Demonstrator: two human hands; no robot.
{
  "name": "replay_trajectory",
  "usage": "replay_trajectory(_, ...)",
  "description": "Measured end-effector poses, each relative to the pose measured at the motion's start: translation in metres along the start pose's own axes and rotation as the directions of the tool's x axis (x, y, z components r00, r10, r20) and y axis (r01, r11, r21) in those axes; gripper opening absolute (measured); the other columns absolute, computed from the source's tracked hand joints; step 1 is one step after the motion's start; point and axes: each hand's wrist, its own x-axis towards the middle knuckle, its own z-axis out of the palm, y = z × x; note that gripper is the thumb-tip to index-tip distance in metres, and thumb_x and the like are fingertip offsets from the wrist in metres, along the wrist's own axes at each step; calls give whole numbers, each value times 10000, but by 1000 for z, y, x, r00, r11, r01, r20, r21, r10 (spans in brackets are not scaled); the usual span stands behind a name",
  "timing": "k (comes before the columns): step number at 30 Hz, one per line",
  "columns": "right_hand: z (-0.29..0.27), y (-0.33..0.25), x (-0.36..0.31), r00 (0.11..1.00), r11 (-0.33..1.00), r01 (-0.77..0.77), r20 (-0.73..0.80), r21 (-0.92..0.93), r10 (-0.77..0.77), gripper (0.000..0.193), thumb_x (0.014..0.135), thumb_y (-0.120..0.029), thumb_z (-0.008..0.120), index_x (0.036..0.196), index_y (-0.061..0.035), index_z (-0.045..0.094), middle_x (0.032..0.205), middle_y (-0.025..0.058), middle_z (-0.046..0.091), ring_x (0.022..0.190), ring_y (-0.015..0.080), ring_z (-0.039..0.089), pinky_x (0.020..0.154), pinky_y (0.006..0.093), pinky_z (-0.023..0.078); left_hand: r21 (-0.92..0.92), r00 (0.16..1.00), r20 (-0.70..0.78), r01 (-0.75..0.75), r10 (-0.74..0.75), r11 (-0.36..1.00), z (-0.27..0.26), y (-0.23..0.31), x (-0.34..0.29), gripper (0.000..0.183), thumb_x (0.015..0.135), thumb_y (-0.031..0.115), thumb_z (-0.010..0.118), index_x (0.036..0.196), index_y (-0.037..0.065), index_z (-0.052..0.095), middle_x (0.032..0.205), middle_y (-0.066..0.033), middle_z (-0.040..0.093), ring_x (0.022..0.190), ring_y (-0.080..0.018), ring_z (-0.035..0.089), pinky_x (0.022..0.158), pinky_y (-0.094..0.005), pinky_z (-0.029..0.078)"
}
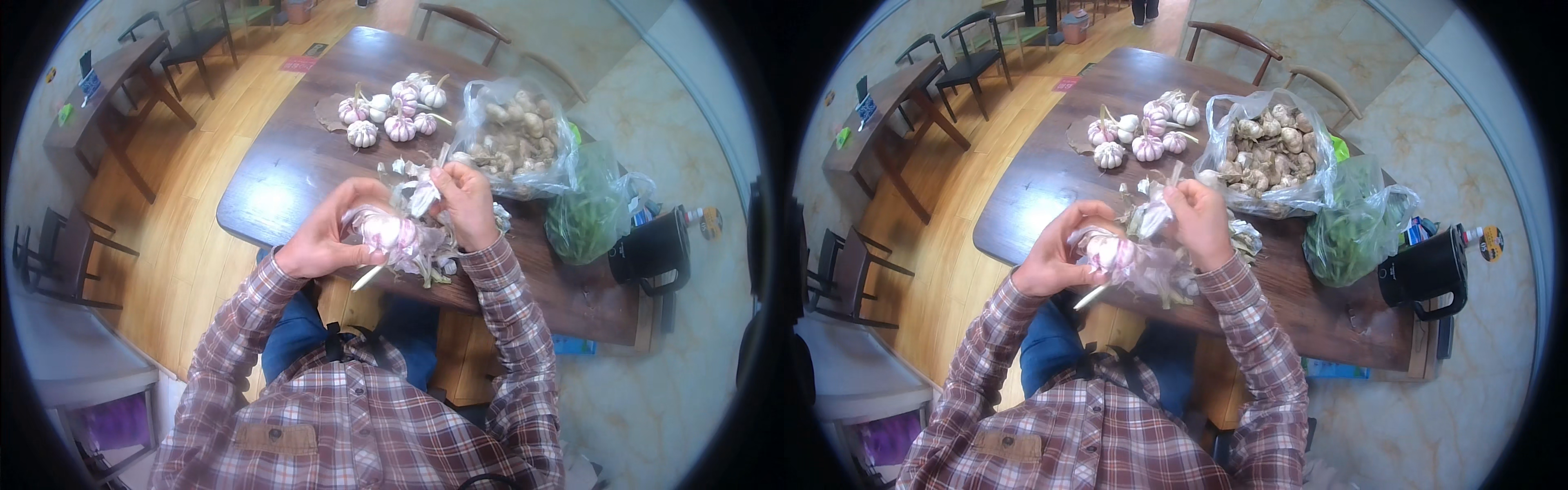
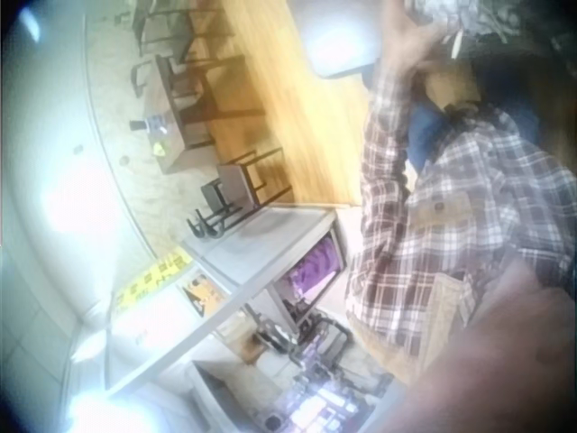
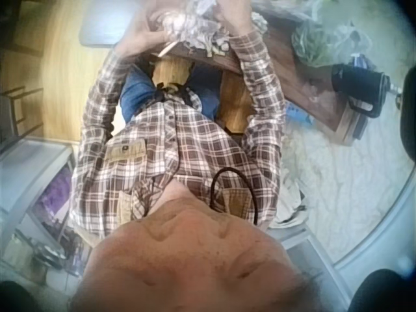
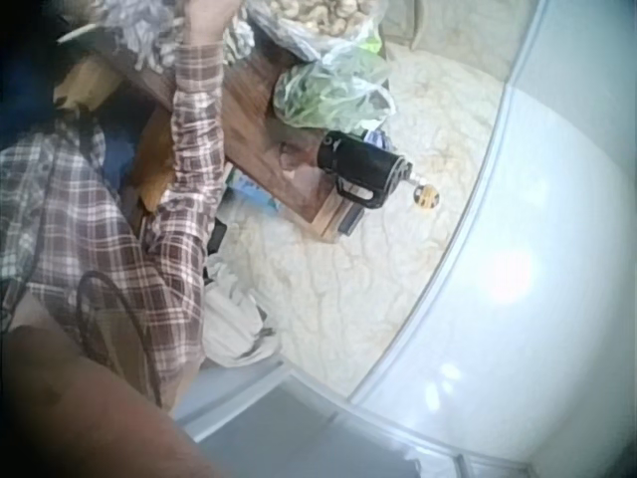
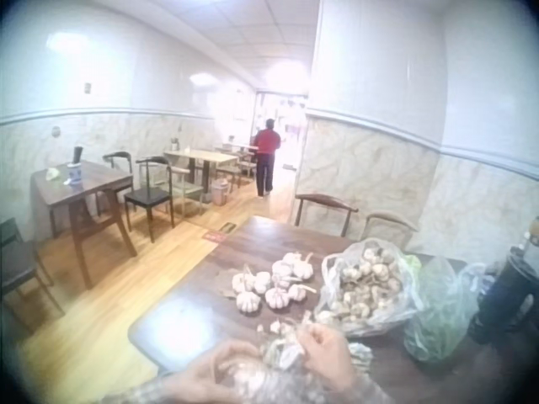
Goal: The person sits at a table and peels garlic cloves by hand, removing the outer skins and placing the peeled cloves on the table. The person handles multiple garlic bulbs and separates individual cloves throughout the clip.
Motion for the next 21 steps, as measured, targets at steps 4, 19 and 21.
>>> replay_trajectory(4, -8, 0, 1, 986, 885, 141, -16, -443, -165, 269, 934, -169, 626, 1125, 20, 639, 827, 63, 647, 774, 181, 623, 682, 321, 508, -44, 971, -240, 7, -17, 999, 6, 2, 8, 616, 831, 113, 791, 1340, 7, 461, 1243, -85, 574, 1125, -150, 562, 957, -288, 477)
replay_trajectory(19, 40, -31, -36, 809, 561, 582, 348, -589, -474, 649, 763, -159, 794, 1314, 34, 512, 1227, 236, 575, 1104, 376, 597, 932, 411, 488, 556, 859, -375, -93, 349, 826, 10, -9, 17, 220, 915, 54, 642, 1123, -11, 671, 1026, -129, 688, 913, -208, 665, 796, -290, 520)
replay_trajectory(21, 39, -31, -36, 816, 569, 572, 338, -592, -469, 652, 762, -167, 804, 1309, 39, 514, 1213, 236, 583, 1092, 373, 605, 926, 408, 492, 650, 834, -356, -103, 421, 753, 9, -6, 19, 174, 886, 23, 641, 1051, -12, 681, 998, -158, 674, 893, -258, 667, 759, -306, 519)
